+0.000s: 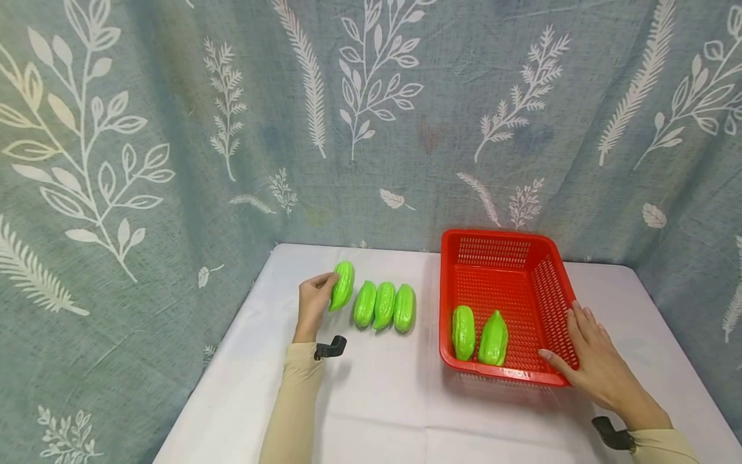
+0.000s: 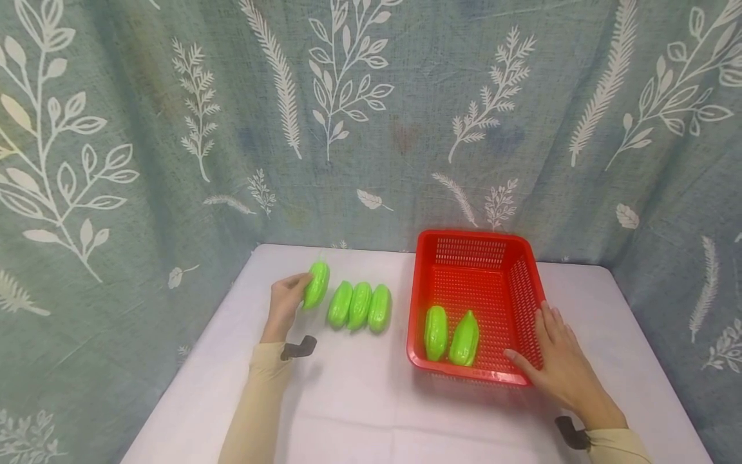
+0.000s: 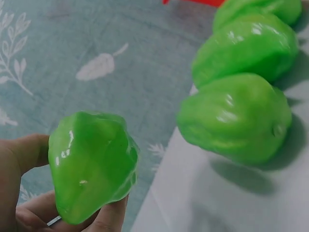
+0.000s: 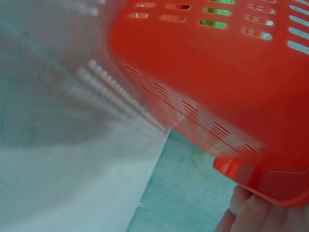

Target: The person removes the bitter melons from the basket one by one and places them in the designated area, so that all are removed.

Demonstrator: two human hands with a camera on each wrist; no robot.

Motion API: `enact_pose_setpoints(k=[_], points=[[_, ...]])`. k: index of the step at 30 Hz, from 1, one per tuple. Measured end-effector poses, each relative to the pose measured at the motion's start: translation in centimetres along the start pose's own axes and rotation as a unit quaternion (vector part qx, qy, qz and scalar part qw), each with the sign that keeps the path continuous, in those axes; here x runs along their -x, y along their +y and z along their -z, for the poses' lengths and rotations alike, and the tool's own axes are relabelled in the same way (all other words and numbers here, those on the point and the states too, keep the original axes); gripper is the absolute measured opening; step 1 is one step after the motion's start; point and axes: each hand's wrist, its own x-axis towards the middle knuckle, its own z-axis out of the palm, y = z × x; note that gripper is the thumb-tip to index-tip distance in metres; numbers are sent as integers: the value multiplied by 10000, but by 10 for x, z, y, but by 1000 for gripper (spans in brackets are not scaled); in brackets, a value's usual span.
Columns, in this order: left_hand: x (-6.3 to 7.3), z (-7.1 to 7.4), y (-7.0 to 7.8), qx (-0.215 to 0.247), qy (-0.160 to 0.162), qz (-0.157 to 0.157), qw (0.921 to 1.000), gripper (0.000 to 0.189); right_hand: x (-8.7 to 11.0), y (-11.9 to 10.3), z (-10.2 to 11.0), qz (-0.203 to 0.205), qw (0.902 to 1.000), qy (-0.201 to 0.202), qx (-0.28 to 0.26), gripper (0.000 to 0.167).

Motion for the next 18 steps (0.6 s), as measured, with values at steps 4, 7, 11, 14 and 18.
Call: enact_pose_setpoints(k=[4, 7, 11, 14, 18], points=[[-4, 0, -8, -210, -24, 54, 9998, 45, 0, 0, -1, -4, 10000, 28, 10, 107], [-7, 0, -14, -330, -49, 94, 9994, 46, 1, 0, -2, -34, 10000, -12, -7, 107], [-10, -1, -21, -420, -101, 219, 9988, 46, 1, 0, -3, -76, 10000, -46, -2, 107], [-11, -2, -25, -499, -137, 295, 9982, 46, 1, -1, -2, -76, 10000, -23, 9, 106], [-12, -4, -29, -595, -206, 290, 9976, 48, 1, -1, -2, -49, 10000, 6, -22, 105]])
